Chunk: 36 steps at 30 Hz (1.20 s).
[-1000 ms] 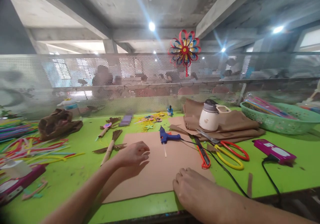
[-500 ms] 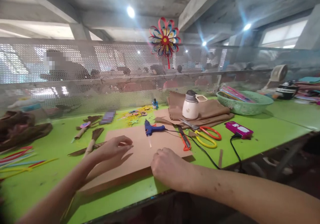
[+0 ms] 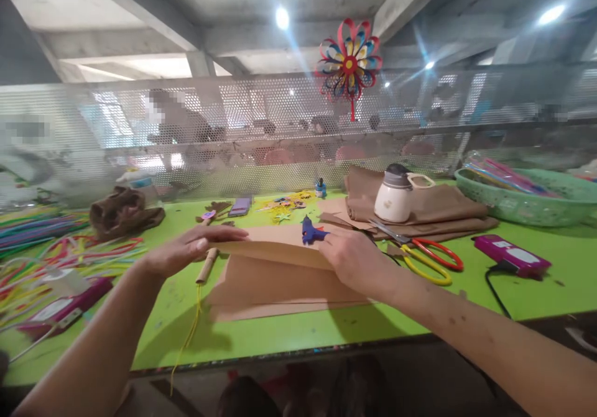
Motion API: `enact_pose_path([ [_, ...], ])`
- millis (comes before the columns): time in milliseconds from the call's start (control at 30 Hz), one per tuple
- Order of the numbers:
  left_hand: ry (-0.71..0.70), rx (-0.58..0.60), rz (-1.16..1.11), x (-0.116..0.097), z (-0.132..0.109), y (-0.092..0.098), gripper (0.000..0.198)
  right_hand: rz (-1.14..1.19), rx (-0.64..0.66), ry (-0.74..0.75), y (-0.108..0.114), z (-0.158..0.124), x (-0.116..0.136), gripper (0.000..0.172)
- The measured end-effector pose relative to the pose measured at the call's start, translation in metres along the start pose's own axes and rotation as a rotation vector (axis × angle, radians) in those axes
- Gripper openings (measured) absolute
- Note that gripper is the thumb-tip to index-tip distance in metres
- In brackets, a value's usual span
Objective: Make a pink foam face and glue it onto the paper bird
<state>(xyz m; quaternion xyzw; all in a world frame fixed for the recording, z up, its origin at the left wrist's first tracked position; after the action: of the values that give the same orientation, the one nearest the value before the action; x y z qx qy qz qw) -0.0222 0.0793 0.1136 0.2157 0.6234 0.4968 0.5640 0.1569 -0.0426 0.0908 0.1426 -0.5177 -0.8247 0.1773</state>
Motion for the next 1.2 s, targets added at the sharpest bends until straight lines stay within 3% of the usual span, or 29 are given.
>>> enact_pose_path([
  [133,0.049,-0.086,0.167,0.003,-0.004,-0.015,0.031,0.025,0.022,0.004,-0.02,-0.018,0.017,0.017],
  [267,0.007,-0.163,0.266,0.004,-0.016,-0.035,0.026,0.046,0.026,-0.047,-0.037,-0.046,0.03,0.013],
  [467,-0.092,-0.214,0.379,0.006,-0.055,-0.068,0.029,0.005,0.016,-0.155,-0.052,-0.076,0.001,0.022],
  [600,-0.086,-0.27,0.462,0.01,-0.07,-0.081,0.032,-0.048,0.01,-0.21,-0.061,-0.079,-0.018,0.015],
  [833,0.007,-0.253,0.592,0.012,-0.056,-0.088,0.039,-0.149,0.089,-0.32,-0.071,-0.071,-0.043,0.017],
  [1067,0.124,-0.178,0.712,0.025,-0.041,-0.087,0.035,-0.229,0.127,-0.412,-0.06,-0.072,-0.069,0.02],
  [1200,0.143,-0.115,0.791,0.008,-0.041,-0.081,0.031,-0.221,0.14,-0.421,-0.058,-0.07,-0.072,0.021],
])
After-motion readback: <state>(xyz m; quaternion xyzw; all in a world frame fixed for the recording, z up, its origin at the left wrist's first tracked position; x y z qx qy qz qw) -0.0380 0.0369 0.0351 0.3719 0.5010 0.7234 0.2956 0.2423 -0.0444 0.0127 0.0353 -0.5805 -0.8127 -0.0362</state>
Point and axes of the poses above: each hand's wrist, its own z-axis towards the middle knuckle, its own y-axis out of the back of the hand, x = y × z, the point moved 9 cm from there along z, towards the middle knuckle, and after that the axes turned 11 degrees about z, right-handed, at the moved point
